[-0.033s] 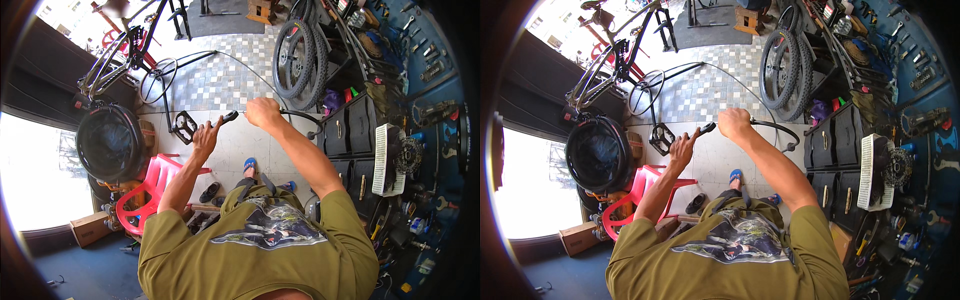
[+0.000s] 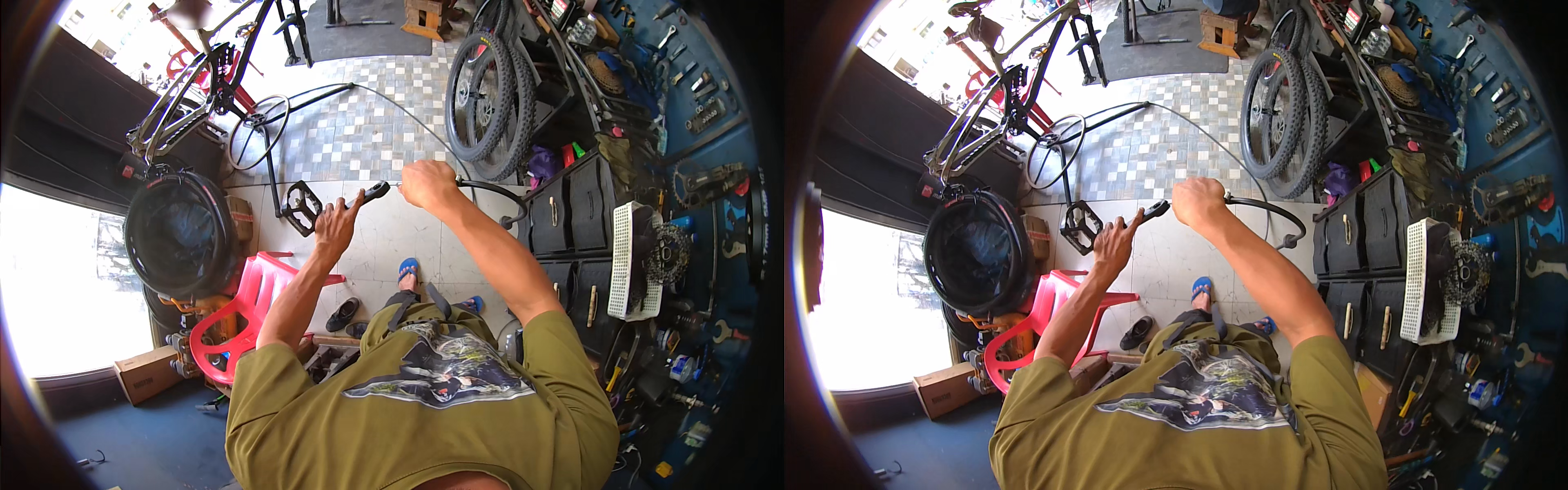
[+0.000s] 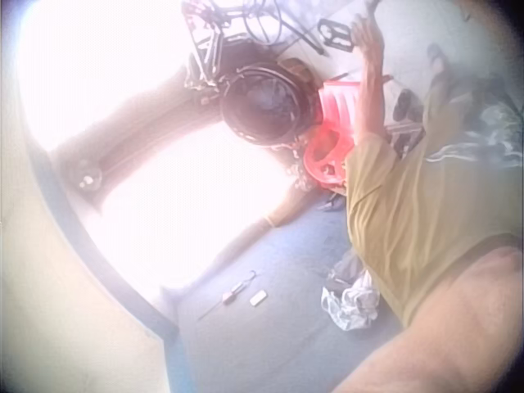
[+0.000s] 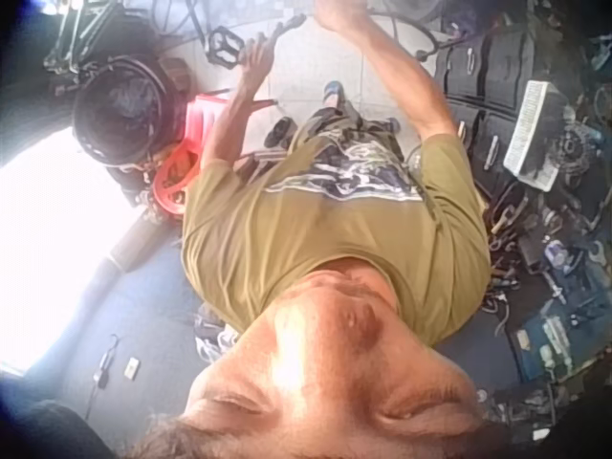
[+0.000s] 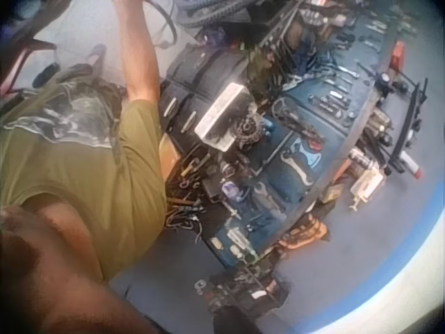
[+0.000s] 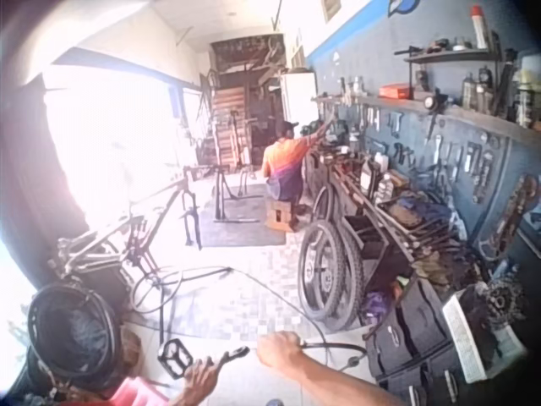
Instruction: The person cleans and assembles bicycle components in a workshop. They wipe a crank arm with a cloth, attach it to the frame, and use a screwdriver to tighten bolts on the crankset and frame.
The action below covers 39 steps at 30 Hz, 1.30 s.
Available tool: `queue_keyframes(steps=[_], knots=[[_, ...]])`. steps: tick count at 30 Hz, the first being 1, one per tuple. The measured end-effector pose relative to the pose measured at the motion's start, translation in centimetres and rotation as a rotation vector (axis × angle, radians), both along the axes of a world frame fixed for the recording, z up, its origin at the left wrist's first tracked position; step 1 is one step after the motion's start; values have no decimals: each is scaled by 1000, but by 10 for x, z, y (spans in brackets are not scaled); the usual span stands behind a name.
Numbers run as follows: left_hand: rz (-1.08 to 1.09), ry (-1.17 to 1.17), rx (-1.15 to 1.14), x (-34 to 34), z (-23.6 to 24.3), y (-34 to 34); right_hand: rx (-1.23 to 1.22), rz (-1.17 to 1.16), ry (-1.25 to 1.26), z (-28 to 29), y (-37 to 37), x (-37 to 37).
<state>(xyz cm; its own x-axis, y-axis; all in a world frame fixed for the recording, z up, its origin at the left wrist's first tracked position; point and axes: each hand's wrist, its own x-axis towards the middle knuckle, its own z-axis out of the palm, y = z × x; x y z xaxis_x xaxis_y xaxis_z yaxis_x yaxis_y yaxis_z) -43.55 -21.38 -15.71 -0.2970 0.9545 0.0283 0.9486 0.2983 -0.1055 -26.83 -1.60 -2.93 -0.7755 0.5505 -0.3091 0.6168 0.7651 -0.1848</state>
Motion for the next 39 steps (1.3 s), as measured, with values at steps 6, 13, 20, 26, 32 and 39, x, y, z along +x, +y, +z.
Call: queue_keyframes(steps=[6,13,20,26,32,39], knots=[[-172,116,87,-4,2,0,-33,55,-48,0,-1,-12],[-348,181,73,-13,9,7,-45,68,-109,-3,1,-20],[23,-394,98,-17,13,23,-275,-41,-115,30,3,-5],[353,-1263,92,-23,5,27,-178,-115,49,16,12,3],[237,-1031,79,-9,5,38,-46,-90,36,14,10,10],[128,-902,138,-6,-3,41,42,-33,73,10,12,10]])
